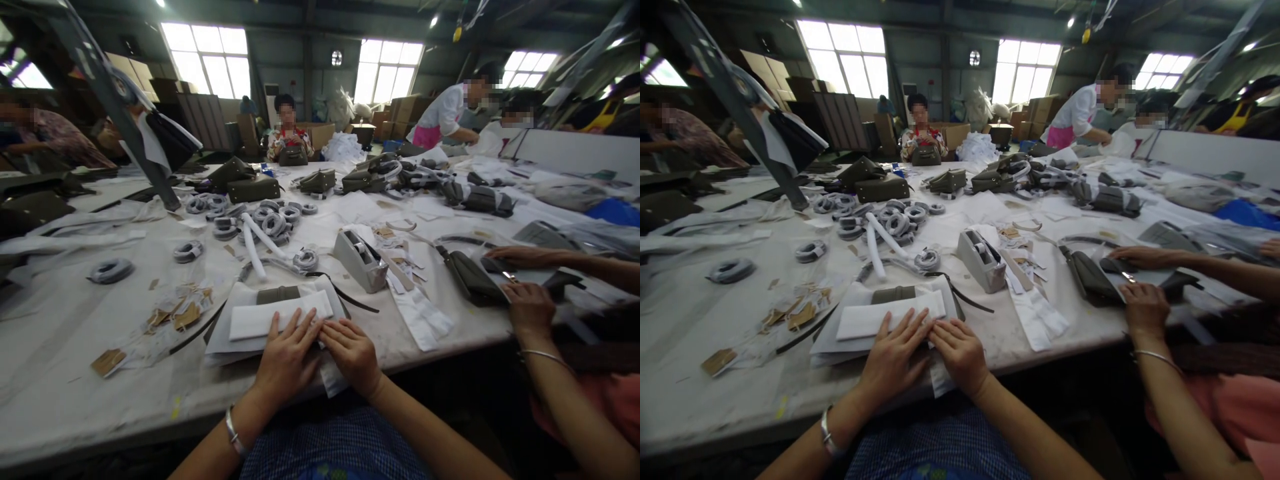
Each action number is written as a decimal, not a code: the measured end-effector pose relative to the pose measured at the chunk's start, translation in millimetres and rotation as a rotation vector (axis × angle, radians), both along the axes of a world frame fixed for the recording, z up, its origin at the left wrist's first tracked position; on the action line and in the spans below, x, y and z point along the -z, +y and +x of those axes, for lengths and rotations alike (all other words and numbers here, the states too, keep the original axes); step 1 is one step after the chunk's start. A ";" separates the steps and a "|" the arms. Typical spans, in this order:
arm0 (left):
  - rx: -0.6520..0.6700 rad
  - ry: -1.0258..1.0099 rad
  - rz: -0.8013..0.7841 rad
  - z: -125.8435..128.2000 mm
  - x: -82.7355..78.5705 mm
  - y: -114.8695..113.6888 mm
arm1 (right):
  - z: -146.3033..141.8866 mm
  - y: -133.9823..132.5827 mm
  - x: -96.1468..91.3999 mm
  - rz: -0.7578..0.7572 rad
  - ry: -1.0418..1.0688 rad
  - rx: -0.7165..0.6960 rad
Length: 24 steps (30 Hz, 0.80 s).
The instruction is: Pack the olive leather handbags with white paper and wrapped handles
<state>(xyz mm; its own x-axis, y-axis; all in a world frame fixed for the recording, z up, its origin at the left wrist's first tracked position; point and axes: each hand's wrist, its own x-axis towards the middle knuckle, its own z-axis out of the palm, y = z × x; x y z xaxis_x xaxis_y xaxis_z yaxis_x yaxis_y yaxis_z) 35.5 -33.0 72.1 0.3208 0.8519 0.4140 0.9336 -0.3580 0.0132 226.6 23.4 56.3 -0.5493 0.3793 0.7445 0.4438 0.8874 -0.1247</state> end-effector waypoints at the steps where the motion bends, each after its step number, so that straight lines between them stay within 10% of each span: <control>1: -0.009 -0.021 0.043 2.6 4.9 0.3 | 0.9 -1.3 -4.4 -0.025 0.003 -0.009; 10: -0.057 -0.094 0.239 6.5 35.0 4.5 | -34.5 65.2 -76.0 -0.254 -0.207 -0.082; 15: -0.073 -0.078 0.265 7.1 34.4 5.6 | -74.6 114.7 -58.7 -0.352 -0.618 -0.172; 24: -0.074 -0.053 0.298 7.8 37.1 6.0 | -79.1 114.2 -56.5 -0.393 -0.830 0.062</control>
